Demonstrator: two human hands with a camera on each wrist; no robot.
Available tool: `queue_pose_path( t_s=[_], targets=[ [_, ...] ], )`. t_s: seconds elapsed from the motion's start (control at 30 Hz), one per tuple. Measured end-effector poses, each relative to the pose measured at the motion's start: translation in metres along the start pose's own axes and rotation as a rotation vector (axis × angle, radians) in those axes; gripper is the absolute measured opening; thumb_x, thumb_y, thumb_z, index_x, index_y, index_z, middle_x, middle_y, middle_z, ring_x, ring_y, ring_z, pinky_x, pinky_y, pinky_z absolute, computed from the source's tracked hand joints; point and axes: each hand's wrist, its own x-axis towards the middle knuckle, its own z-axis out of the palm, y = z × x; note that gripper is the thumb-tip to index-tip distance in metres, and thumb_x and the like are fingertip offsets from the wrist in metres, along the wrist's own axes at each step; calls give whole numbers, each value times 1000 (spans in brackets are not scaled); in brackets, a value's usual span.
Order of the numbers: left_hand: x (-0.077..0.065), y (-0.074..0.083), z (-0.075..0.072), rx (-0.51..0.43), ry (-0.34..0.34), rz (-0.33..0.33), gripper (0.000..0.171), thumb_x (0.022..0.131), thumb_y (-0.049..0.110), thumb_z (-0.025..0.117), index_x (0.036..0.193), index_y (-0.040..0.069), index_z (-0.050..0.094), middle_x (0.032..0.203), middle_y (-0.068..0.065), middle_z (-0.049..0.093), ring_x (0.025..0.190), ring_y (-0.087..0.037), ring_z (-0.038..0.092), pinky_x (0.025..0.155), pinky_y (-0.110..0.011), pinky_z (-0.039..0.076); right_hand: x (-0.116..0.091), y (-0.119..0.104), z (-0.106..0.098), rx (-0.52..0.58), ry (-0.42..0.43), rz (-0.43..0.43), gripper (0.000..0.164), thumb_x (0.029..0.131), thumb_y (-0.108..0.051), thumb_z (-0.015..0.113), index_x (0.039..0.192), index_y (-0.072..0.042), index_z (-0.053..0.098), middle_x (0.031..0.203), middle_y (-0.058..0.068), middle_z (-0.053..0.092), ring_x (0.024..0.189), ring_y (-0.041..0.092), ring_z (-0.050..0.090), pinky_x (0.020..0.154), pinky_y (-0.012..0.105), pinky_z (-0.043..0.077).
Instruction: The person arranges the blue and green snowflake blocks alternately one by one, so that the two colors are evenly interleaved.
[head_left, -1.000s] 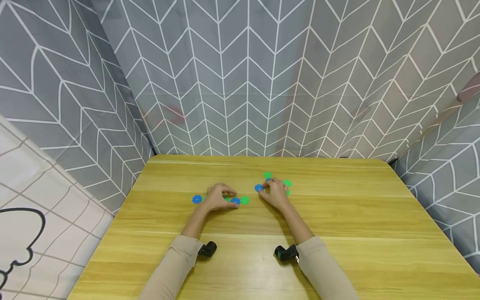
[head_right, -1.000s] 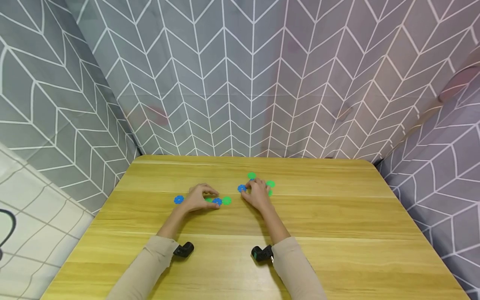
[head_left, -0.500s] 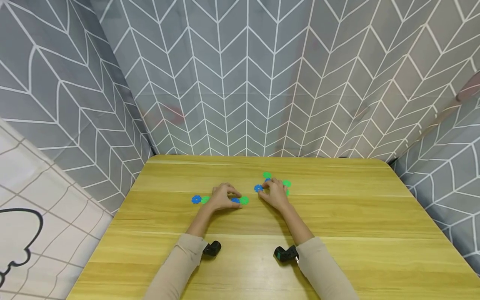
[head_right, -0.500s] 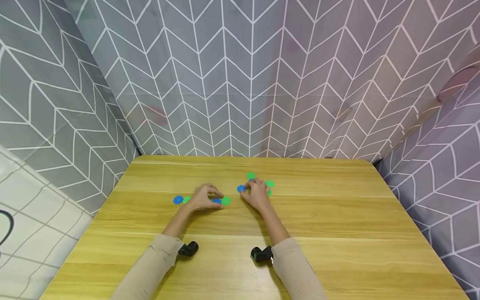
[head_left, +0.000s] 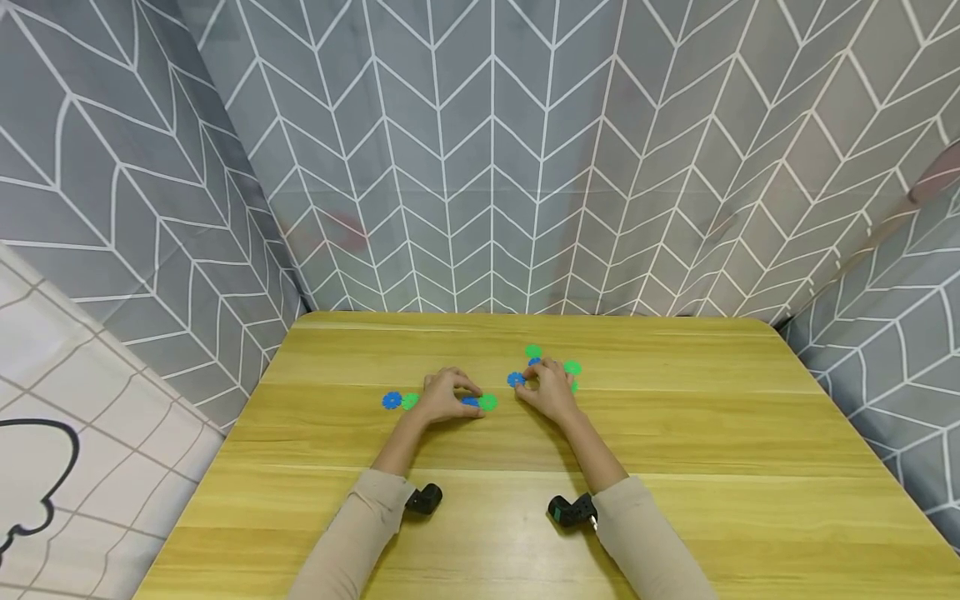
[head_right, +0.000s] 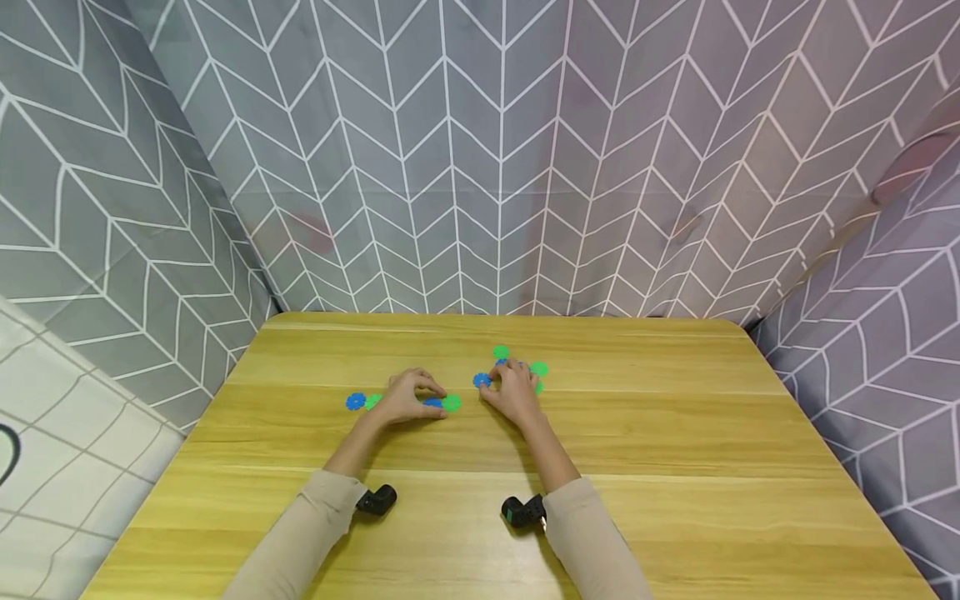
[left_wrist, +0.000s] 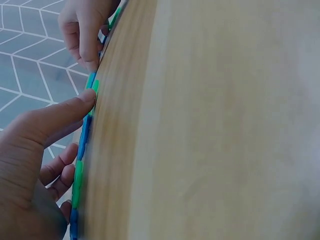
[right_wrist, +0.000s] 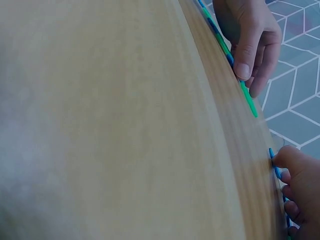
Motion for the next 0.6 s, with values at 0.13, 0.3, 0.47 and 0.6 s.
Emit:
queue_pose_path(
  t_s=[0.13,0.3,0.47,0.6],
  targets=[
    [0,1,1,-1,4,-1,29,67,32,85,90,16,76,91,1,62,93,-20,54,82,-44,27,0,2,1,25,13,-14,25,77,-20,69,92,0,68,105,16,59,109,39,47,86,55,27],
    [1,1,2,-17,15,5,25,68,30,84,87,16,77,92,1,62,93,-20,54,84,-47,26,-1,6,3,52,65,-71,25,78,-25,67,88,-2,68,97,13,59,102,38,48,82,54,27],
    [1,-1,4,-18,24,10,20,70,29,83,86,16,77,91,1,63,92,-19,54,84,-47,25,-2,2,1,46,41,-42,24,78,-22,68,89,-2,69,99,14,60,105,39,48,84,55,28],
    [1,-1,4,-18,28,19,21,70,29,83,86,16,77,89,2,63,90,-19,54,82,-46,26,-1,0,-1,0,18,-11,22,79,-20,69,92,-2,69,101,13,60,109,37,48,87,54,29]
  ],
)
